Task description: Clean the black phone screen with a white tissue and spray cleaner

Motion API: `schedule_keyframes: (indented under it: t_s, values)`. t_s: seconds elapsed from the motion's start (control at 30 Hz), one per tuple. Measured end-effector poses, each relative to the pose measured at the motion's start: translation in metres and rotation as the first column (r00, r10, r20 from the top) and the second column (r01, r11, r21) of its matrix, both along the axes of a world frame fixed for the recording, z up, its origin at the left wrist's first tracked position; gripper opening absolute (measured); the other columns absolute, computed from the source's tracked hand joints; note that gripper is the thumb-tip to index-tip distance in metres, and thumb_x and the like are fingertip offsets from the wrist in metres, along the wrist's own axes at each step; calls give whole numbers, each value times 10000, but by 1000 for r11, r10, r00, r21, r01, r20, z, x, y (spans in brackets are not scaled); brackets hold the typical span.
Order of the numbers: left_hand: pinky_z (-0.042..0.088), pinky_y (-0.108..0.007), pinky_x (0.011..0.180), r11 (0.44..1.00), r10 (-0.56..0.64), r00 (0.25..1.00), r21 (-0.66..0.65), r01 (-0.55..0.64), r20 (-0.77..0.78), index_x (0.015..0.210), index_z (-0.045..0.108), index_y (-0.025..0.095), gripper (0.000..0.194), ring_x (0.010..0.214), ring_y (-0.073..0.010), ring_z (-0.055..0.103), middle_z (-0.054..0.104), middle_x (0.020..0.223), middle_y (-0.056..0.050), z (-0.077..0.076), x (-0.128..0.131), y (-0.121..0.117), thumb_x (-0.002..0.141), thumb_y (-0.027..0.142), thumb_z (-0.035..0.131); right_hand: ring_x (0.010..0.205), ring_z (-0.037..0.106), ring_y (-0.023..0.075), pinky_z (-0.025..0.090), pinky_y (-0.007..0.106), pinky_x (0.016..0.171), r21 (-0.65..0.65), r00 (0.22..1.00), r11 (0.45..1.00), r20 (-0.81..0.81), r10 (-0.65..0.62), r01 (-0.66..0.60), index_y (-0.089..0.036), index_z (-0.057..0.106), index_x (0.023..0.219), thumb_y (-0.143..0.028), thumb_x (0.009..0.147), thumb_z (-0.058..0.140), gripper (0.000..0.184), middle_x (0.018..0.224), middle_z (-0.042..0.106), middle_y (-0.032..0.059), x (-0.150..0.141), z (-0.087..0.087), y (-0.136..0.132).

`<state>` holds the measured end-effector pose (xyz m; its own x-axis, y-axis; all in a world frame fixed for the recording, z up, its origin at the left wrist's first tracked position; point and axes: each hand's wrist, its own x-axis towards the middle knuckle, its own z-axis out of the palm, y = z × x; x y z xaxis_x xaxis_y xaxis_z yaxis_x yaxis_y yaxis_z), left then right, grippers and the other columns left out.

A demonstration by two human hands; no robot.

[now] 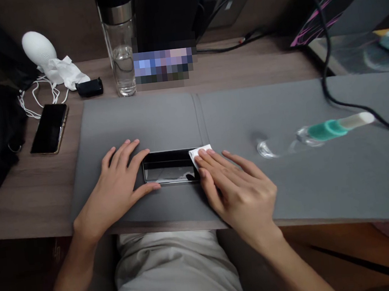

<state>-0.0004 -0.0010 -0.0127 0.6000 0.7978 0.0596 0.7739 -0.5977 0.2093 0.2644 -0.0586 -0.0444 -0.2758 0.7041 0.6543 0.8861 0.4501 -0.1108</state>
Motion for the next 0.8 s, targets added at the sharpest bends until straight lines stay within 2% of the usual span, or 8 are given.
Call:
schedule_keyframes:
  t_s: [0.1,0.27,0.43,0.6,0.67,0.8]
  values:
    - [230,-569,1336,1000,-1,1000,0,1,-2,1597,443,186,778,1636,-326,320,388,1724,-190,-1,-1,0,1043,731,415,1073,817,269,624,408,1025,49,999,998,9,40,-40,-103,724,1223,-50,932,732,296,1151,834,143,0,3,0]
    - [235,-569,1333,1000,0,1000,3,0,12,1593,446,192,776,1632,-331,328,393,1721,-188,-1,-1,0,1041,736,410,1086,813,258,643,395,1000,43,986,985,-19,168,-167,-104,743,1188,-52,935,711,260,1139,837,133,2,6,-1]
    - [236,-573,1333,1000,-3,1000,-3,3,7,1590,444,181,765,1629,-334,333,399,1715,-199,1,0,0,1049,721,412,1146,794,248,631,404,1052,-4,967,968,-47,251,-251,-156,712,1340,-69,948,686,402,1199,825,101,3,6,0]
    - [235,-579,1330,1000,-3,1000,-6,3,11,1593,443,198,761,1630,-332,331,396,1717,-196,0,0,0,1045,726,421,1341,688,275,491,523,1235,-163,985,972,-61,162,-170,-212,566,1547,-100,1006,631,556,1436,716,88,0,4,4]
    - [228,-578,1333,1000,-1,1000,-8,1,10,1594,443,198,762,1632,-333,328,394,1719,-193,-1,0,0,1043,725,430,1363,672,282,461,550,1255,-169,992,978,-53,116,-124,-201,547,1559,-109,1021,618,550,1449,705,103,-1,3,5]
    - [224,-573,1336,1000,3,1000,-16,-3,16,1594,447,200,755,1634,-335,323,391,1722,-190,0,0,1,1043,715,451,1291,722,287,488,542,1231,-110,995,990,-51,81,-86,-158,619,1472,-83,997,647,481,1356,761,127,-1,2,4]
